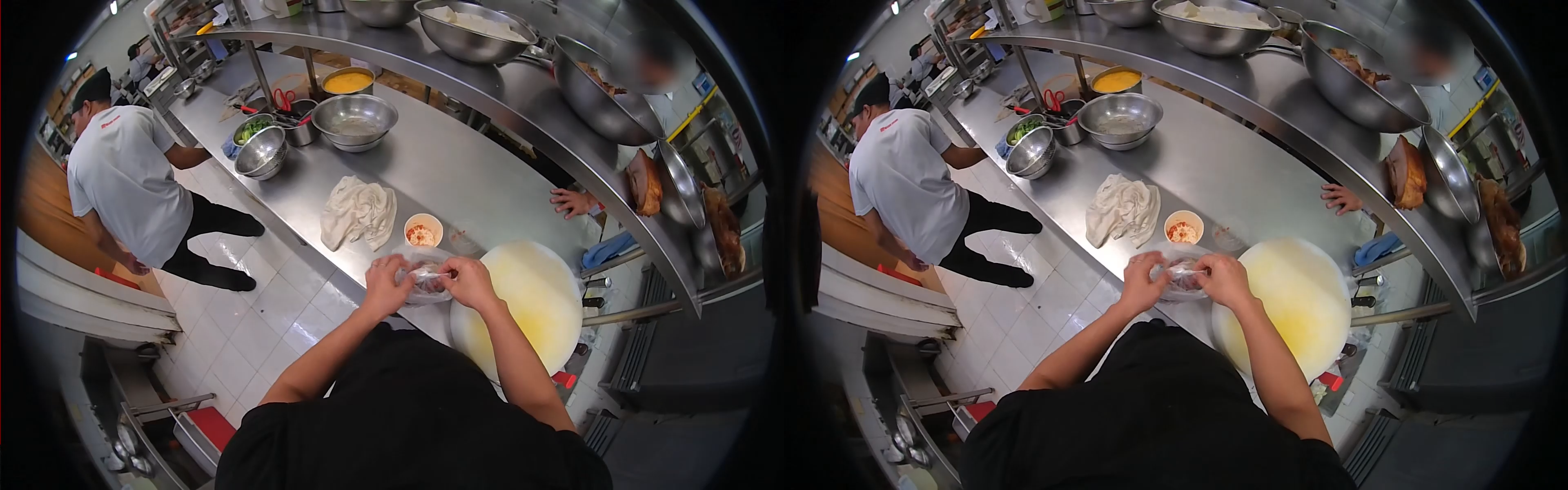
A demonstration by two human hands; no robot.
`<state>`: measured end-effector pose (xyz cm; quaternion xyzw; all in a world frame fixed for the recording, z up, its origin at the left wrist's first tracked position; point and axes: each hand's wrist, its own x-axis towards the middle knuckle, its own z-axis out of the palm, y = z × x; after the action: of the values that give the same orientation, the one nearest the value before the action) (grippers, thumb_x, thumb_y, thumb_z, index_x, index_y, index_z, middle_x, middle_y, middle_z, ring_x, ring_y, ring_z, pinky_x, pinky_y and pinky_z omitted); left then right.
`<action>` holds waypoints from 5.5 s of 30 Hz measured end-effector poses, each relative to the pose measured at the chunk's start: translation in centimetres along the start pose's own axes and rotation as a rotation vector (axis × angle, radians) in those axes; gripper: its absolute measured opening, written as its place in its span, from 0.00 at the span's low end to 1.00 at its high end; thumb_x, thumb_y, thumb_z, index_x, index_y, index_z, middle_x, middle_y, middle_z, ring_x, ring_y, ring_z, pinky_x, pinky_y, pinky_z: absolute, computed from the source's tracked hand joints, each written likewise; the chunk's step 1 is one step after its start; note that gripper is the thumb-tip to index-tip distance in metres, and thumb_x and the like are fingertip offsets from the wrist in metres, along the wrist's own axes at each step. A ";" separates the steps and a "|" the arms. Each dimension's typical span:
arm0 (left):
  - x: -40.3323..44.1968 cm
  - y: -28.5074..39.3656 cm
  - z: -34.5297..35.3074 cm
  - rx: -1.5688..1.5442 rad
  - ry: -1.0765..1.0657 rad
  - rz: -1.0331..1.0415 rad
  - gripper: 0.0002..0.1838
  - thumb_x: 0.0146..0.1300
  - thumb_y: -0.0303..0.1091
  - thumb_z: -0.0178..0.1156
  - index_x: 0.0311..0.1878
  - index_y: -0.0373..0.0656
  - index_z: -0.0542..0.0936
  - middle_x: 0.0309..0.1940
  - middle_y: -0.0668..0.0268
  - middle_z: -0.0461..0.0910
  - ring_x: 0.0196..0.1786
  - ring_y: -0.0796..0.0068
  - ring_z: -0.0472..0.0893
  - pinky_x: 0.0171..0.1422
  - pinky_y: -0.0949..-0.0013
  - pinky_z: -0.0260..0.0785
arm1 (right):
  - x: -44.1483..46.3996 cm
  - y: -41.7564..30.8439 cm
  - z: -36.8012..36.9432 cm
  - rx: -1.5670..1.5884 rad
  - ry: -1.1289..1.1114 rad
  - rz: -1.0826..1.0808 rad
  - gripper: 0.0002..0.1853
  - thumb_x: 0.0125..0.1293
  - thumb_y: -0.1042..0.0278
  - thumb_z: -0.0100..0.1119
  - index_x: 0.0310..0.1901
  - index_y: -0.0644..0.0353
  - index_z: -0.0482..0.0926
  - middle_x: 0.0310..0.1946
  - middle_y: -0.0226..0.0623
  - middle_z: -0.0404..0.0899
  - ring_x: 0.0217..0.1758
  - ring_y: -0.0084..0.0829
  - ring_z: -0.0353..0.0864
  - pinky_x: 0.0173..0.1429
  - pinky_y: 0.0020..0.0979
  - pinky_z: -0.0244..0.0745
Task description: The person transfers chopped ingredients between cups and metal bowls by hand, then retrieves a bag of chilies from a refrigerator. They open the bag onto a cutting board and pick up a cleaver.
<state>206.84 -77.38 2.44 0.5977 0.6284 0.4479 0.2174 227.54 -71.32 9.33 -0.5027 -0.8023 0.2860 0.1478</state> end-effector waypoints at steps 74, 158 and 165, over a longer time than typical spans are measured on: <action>2.1 -0.1 0.0 0.249 -0.388 0.180 0.05 0.47 0.40 0.64 0.25 0.52 0.82 0.25 0.66 0.82 0.40 0.58 0.79 0.51 0.54 0.64 | -0.7 1.5 3.1 0.213 0.027 -0.157 0.06 0.49 0.73 0.69 0.27 0.62 0.81 0.22 0.36 0.83 0.23 0.27 0.82 0.33 0.29 0.79; 9.3 17.3 -3.9 -0.715 -0.328 -0.082 0.10 0.73 0.31 0.59 0.48 0.34 0.85 0.38 0.68 0.84 0.39 0.79 0.81 0.44 0.72 0.75 | -6.2 1.7 -11.3 0.774 0.563 -0.021 0.03 0.63 0.82 0.64 0.36 0.63 0.81 0.30 0.25 0.81 0.32 0.16 0.77 0.39 0.20 0.73; 1.1 20.0 5.0 -0.217 -0.726 0.702 0.13 0.65 0.28 0.64 0.52 0.41 0.85 0.46 0.57 0.86 0.48 0.58 0.84 0.52 0.60 0.77 | -16.5 10.5 -14.5 0.178 0.360 0.347 0.07 0.64 0.77 0.60 0.42 0.62 0.84 0.35 0.34 0.86 0.35 0.26 0.85 0.42 0.29 0.79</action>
<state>221.80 -77.15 16.62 0.8637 0.2239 0.3200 0.3187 250.20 -78.09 15.25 -0.6607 -0.6364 0.2822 0.2806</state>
